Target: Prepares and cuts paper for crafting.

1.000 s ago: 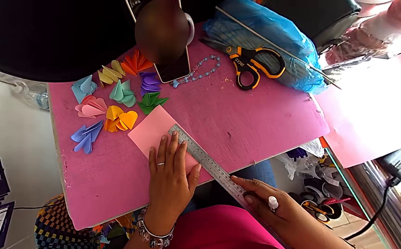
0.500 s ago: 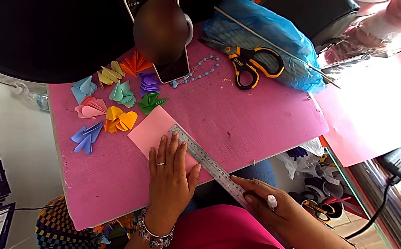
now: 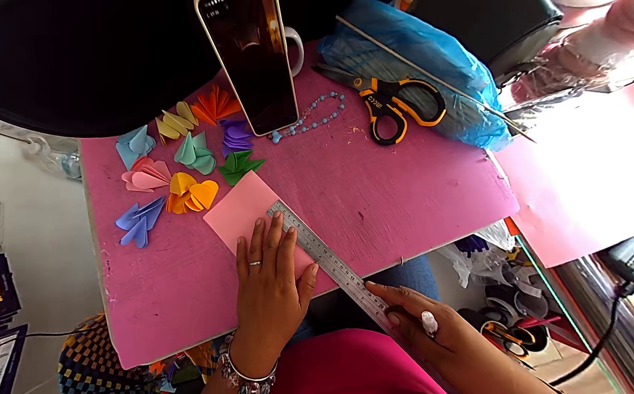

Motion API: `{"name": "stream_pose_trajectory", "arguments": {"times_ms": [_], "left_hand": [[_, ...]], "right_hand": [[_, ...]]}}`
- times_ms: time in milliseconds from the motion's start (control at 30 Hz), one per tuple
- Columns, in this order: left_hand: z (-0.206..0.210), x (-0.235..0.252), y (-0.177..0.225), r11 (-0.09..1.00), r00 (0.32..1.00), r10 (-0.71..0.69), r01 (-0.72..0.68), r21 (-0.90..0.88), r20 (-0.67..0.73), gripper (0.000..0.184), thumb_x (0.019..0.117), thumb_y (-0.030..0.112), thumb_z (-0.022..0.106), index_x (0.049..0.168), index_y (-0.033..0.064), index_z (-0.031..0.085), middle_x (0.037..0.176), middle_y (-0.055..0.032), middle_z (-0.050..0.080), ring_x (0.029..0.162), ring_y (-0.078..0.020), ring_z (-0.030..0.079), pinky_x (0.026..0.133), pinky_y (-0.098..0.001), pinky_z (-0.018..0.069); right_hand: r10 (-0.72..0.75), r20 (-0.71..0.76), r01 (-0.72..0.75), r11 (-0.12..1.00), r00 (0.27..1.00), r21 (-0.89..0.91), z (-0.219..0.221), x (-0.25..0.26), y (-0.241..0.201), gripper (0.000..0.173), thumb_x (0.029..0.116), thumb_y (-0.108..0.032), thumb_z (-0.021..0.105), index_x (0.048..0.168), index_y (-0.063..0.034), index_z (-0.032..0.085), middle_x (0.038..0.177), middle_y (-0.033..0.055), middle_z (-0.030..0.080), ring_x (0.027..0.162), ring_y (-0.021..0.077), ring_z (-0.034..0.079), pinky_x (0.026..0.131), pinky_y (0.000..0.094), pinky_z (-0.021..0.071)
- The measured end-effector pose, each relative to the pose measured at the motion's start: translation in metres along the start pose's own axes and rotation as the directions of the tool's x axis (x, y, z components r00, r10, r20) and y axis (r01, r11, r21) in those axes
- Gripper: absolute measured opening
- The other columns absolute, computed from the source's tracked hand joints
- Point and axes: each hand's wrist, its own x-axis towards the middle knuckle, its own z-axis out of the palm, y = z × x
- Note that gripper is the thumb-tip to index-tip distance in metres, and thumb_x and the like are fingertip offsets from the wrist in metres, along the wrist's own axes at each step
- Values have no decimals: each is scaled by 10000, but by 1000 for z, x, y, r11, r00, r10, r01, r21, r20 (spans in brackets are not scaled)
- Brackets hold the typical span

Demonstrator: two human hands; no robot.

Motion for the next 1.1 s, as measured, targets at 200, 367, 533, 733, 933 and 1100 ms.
{"name": "stream_pose_trajectory", "arguments": {"times_ms": [200,367,533,733,933,1100], "left_hand": [[0,1,0,1000,999,5,-4,24,-32,615,1051,551,340,1410,108,570,1539,-143,509,1466,-362,416,1179,-603,264],[1,1,0,1000,999,2,-1,29,-37,610,1047,547,349,1415,113,571,1547,-125,505,1476,-354,402,1185,-598,252],[1,1,1,999,999,-1,2,32,-33,614,1047,553,347,1415,116,572,1550,-123,502,1476,-358,400,1182,-598,251],[-1,1,1,999,1000,-1,2,32,-26,610,1047,543,350,1416,113,574,1551,-120,502,1477,-368,396,1180,-604,255],[0,2,1,999,1000,-10,10,48,-13,659,1037,549,352,1474,88,528,1551,-100,506,1477,-359,398,1178,-605,253],[-1,3,1,998,1000,-11,11,66,4,676,1036,552,333,1490,87,517,1559,-90,499,1474,-369,401,1169,-620,259]], "right_hand": [[54,74,-55,998,996,19,-7,4,-12,405,1015,-32,543,1416,2,585,1191,165,683,958,92,664,869,216,547],[64,78,-66,998,995,24,-7,4,-13,406,1018,-26,536,1420,8,577,1222,181,678,983,111,673,890,240,551],[73,76,-74,997,994,9,-7,3,-15,407,1015,-28,538,1418,6,581,1201,172,682,952,91,667,866,218,548],[83,79,-85,996,993,21,-6,3,-14,408,1016,-29,531,1420,7,575,1233,159,679,955,73,669,865,213,551],[96,97,-99,995,991,28,-7,4,-15,410,1020,-32,531,1427,10,566,1235,157,675,950,72,666,859,216,553],[88,91,-91,995,992,33,-6,4,-14,406,1022,-35,536,1423,16,567,1232,166,679,976,87,674,887,226,553]]}}
